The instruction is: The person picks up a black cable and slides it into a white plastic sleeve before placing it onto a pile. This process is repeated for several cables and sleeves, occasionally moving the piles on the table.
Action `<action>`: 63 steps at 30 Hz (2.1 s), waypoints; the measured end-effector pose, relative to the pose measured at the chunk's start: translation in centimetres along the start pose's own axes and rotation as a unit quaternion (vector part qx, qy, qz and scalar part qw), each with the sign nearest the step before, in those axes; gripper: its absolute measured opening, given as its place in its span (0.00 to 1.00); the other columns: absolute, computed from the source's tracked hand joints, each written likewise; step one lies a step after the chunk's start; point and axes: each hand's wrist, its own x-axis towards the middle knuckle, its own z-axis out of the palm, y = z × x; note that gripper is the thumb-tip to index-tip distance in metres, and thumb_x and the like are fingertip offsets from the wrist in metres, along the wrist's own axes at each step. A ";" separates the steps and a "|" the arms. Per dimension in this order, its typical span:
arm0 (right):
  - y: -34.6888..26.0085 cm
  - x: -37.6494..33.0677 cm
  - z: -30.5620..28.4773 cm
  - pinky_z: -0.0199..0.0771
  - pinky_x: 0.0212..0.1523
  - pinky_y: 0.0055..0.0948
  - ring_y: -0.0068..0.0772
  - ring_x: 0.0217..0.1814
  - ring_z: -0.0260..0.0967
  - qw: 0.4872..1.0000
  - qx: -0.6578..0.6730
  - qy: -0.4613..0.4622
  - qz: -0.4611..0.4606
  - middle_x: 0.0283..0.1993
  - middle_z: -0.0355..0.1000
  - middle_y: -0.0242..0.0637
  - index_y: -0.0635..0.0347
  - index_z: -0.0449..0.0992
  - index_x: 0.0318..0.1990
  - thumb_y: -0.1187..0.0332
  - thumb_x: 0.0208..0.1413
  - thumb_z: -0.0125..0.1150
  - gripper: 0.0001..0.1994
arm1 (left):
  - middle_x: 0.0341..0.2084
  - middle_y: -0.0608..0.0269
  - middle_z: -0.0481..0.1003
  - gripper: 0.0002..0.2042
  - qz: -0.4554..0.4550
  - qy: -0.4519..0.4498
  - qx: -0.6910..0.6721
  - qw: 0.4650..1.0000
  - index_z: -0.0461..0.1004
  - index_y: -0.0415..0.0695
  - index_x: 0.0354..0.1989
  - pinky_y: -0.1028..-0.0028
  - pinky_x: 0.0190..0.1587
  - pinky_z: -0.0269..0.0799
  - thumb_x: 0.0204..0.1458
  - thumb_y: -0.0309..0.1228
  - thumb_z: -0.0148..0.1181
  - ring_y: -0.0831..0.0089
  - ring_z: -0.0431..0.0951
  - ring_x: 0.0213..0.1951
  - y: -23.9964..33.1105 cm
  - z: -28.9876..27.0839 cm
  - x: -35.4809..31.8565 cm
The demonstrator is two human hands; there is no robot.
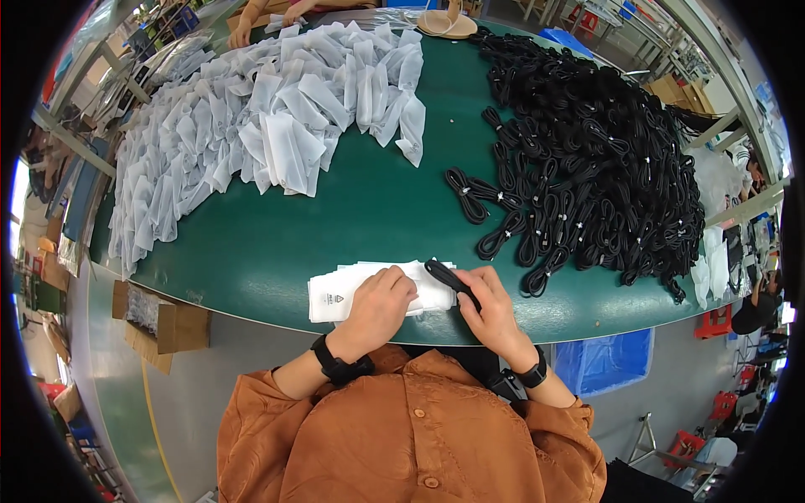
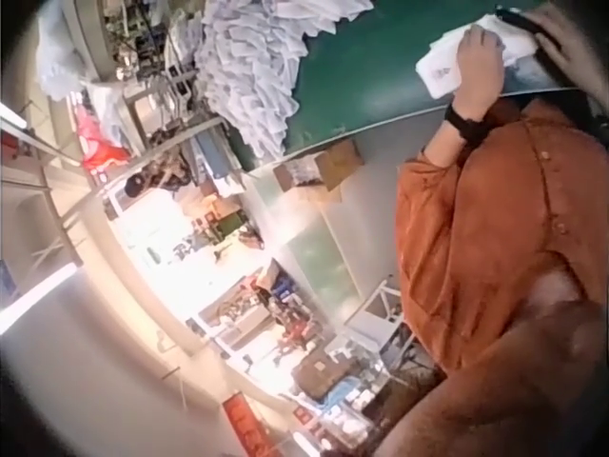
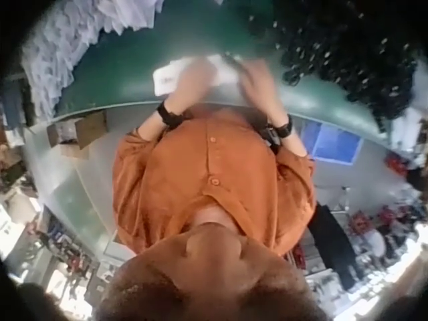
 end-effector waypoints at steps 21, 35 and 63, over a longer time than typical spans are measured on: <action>0.8 -0.6 -0.5 0.75 0.42 0.32 0.38 0.43 0.69 0.979 -0.061 -0.138 -0.135 0.52 0.73 0.37 0.59 0.75 0.55 0.78 0.49 0.65 0.22 | 0.36 0.61 0.74 0.07 0.004 -0.056 -0.140 0.989 0.71 0.40 0.33 0.70 0.40 0.72 0.49 0.17 0.62 0.64 0.73 0.38 0.4 -2.0 -0.1; -2.4 2.4 0.7 0.75 0.42 0.30 0.39 0.44 0.69 0.979 0.059 0.005 -0.195 0.47 0.64 0.41 0.56 0.78 0.53 0.79 0.49 0.69 0.21 | 0.40 0.63 0.73 0.05 -0.082 -0.030 -0.261 0.961 0.72 0.41 0.34 0.73 0.43 0.71 0.52 0.19 0.61 0.69 0.73 0.42 -0.2 -5.4 2.9; -0.6 -1.9 -1.0 0.75 0.35 0.33 0.44 0.35 0.77 0.999 -0.024 -0.025 -0.034 0.37 0.77 0.47 0.66 0.70 0.49 0.79 0.58 0.57 0.12 | 0.32 0.58 0.73 0.06 -0.196 -0.063 -0.160 0.965 0.72 0.40 0.35 0.69 0.35 0.72 0.52 0.20 0.63 0.63 0.76 0.35 0.4 -1.7 -0.4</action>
